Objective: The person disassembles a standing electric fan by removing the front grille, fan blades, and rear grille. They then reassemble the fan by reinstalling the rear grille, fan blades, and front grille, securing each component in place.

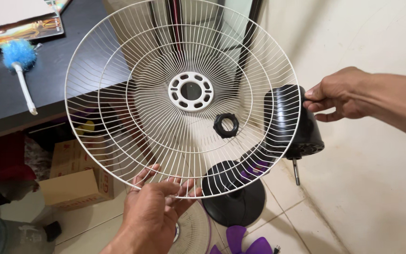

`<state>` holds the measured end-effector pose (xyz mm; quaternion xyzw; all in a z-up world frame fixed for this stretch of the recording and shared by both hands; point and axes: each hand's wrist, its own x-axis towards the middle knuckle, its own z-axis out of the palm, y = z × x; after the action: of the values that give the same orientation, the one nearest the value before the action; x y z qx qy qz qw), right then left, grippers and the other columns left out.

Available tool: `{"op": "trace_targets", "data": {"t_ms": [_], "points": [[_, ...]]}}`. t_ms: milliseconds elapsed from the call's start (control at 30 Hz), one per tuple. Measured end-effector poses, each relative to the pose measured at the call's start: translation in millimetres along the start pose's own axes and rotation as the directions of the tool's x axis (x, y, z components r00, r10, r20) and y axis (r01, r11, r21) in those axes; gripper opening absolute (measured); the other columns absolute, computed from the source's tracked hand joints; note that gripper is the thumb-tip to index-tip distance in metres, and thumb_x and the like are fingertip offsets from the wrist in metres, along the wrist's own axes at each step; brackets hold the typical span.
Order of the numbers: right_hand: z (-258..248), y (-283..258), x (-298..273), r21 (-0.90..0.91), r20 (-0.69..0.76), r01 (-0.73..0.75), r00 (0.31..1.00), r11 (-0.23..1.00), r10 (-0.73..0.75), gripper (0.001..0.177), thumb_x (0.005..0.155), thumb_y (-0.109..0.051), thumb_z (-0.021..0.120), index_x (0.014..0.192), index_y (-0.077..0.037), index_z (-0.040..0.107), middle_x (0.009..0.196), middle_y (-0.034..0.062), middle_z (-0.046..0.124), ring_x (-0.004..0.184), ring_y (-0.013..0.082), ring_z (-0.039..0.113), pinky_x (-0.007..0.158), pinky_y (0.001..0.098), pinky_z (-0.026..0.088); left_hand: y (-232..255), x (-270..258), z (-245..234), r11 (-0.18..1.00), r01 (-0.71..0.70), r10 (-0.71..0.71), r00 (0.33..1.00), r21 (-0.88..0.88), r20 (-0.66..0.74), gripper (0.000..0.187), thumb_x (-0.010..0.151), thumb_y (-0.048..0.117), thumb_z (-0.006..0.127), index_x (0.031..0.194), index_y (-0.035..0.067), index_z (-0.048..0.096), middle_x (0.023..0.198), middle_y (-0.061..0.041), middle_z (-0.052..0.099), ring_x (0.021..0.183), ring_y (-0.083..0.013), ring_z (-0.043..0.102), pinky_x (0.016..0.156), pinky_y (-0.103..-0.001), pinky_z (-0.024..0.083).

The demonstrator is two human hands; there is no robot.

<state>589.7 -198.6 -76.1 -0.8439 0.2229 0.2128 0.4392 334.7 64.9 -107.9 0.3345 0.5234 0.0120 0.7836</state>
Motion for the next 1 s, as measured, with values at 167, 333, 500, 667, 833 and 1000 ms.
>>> {"op": "trace_targets", "data": {"t_ms": [167, 333, 500, 667, 833, 1000], "points": [[0, 9, -9, 0.047, 0.024, 0.111, 0.993, 0.993, -0.112, 0.008, 0.101, -0.010, 0.062, 0.101, -0.003, 0.066, 0.085, 0.0070, 0.066, 0.072, 0.0178, 0.060, 0.089, 0.0475, 0.056, -2, -2, -5, 1.000, 0.005, -0.005, 1.000, -0.001, 0.006, 0.070, 0.089, -0.014, 0.047, 0.144, 0.026, 0.033, 0.121, -0.023, 0.055, 0.097, -0.0310, 0.071, 0.084, -0.047, 0.061], [-3, 20, -19, -0.001, -0.023, 0.145, 0.989, 0.989, -0.145, 0.010, 0.098, -0.008, 0.066, 0.104, 0.000, 0.069, 0.086, 0.0088, 0.067, 0.073, 0.0187, 0.061, 0.087, 0.0456, 0.057, -6, -4, -8, 1.000, 0.012, -0.012, 1.000, 0.008, 0.000, 0.070, 0.089, -0.015, 0.046, 0.145, 0.023, 0.030, 0.119, -0.023, 0.054, 0.096, -0.0298, 0.070, 0.083, -0.044, 0.061], [-3, 17, -4, 0.005, -0.061, 0.056, 0.997, 0.998, -0.055, 0.008, 0.100, -0.009, 0.066, 0.100, -0.001, 0.067, 0.086, 0.0083, 0.068, 0.072, 0.0176, 0.060, 0.089, 0.0450, 0.056, -10, -6, -9, 1.000, -0.011, 0.011, 1.000, -0.005, 0.025, 0.069, 0.087, -0.015, 0.047, 0.145, 0.021, 0.032, 0.123, -0.021, 0.051, 0.098, -0.0300, 0.071, 0.080, -0.044, 0.062], [-2, 18, 14, 0.005, -0.069, -0.023, 0.997, 1.000, 0.023, 0.008, 0.101, -0.011, 0.065, 0.095, -0.006, 0.064, 0.085, 0.0047, 0.066, 0.072, 0.0146, 0.060, 0.086, 0.0434, 0.056, -12, -12, -13, 1.000, -0.020, 0.020, 0.999, 0.001, 0.033, 0.073, 0.085, -0.015, 0.047, 0.145, 0.023, 0.032, 0.126, -0.022, 0.050, 0.098, -0.0303, 0.070, 0.081, -0.045, 0.061], [5, 27, -5, -0.157, -0.304, 0.246, 0.910, 0.957, -0.284, 0.029, 0.095, -0.016, 0.080, 0.102, 0.005, 0.062, 0.083, 0.0122, 0.062, 0.072, 0.0229, 0.057, 0.071, 0.0465, 0.059, -8, -18, -15, 0.999, -0.020, 0.019, 0.998, 0.030, 0.055, 0.077, 0.087, -0.016, 0.046, 0.148, 0.027, 0.028, 0.126, -0.025, 0.053, 0.102, -0.0320, 0.070, 0.084, -0.046, 0.062], [42, 25, -64, -0.447, 0.035, 0.784, 0.495, 0.430, -0.868, 0.042, 0.082, -0.016, 0.076, 0.120, -0.003, 0.065, 0.127, 0.0195, 0.055, 0.096, 0.0266, 0.068, 0.078, 0.0389, 0.065, -5, -26, -13, 0.999, -0.036, 0.035, 0.996, 0.009, 0.086, 0.072, 0.088, -0.014, 0.047, 0.147, 0.024, 0.033, 0.124, -0.020, 0.050, 0.102, -0.0344, 0.071, 0.083, -0.047, 0.061]]}}
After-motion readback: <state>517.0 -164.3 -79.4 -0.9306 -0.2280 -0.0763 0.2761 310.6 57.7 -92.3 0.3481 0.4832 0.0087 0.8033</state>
